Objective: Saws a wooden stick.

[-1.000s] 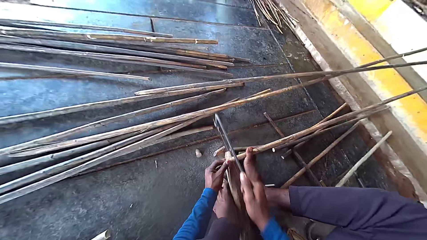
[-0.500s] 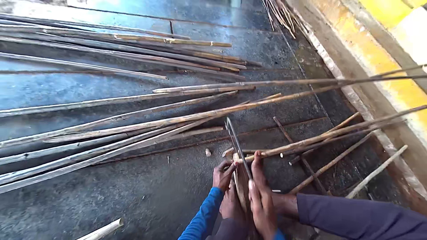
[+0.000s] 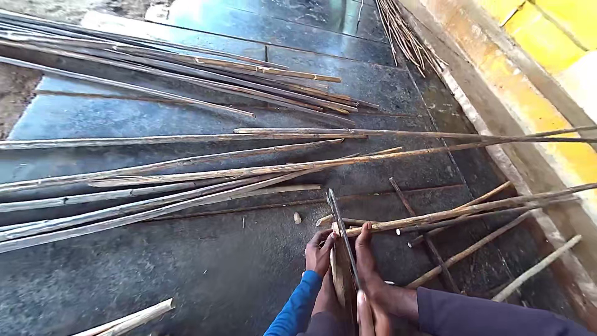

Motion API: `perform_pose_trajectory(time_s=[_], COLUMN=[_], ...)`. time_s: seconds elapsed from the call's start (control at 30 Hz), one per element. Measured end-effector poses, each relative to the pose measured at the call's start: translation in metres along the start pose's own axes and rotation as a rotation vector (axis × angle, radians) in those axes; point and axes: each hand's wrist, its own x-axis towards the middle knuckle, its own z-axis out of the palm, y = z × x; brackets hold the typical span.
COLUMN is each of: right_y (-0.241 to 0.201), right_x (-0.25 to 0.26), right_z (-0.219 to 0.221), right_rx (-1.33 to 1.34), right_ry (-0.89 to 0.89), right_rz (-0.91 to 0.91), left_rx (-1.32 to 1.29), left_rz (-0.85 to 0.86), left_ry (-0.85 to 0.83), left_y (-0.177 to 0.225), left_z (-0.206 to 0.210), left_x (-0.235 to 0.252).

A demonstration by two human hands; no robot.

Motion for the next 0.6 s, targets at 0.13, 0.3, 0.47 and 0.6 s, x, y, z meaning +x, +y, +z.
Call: perform_pose_trajectory(time_s=[0.13,0.3,0.47,0.6], right_y=[0.004,-0.031,-0.059,-0.076], right_x=[0.053,0.101,0.08,0.141], right_z=[0.036,0.039,-0.018,0.032], right_rx=[-0.005,0.025,-0.061,-0.456], right_ry=[0.078,0.023,-0.28,-0.564], right_rz=[-0.146,-0.087,-0.295,-0.695], left_rx=[-0.104,-0.133,0.006,0.032], left_rz=[-0.081,-0.13,-0.113,0.224], left_ry=[-0.006,0.022,0.126,0.224], left_y=[-0.002,0.021,0.028,0.048], left_z=[-0.005,-0.022,-0.025,-0.059], left_x=[0.002,-0.021,-0.081,-0.136])
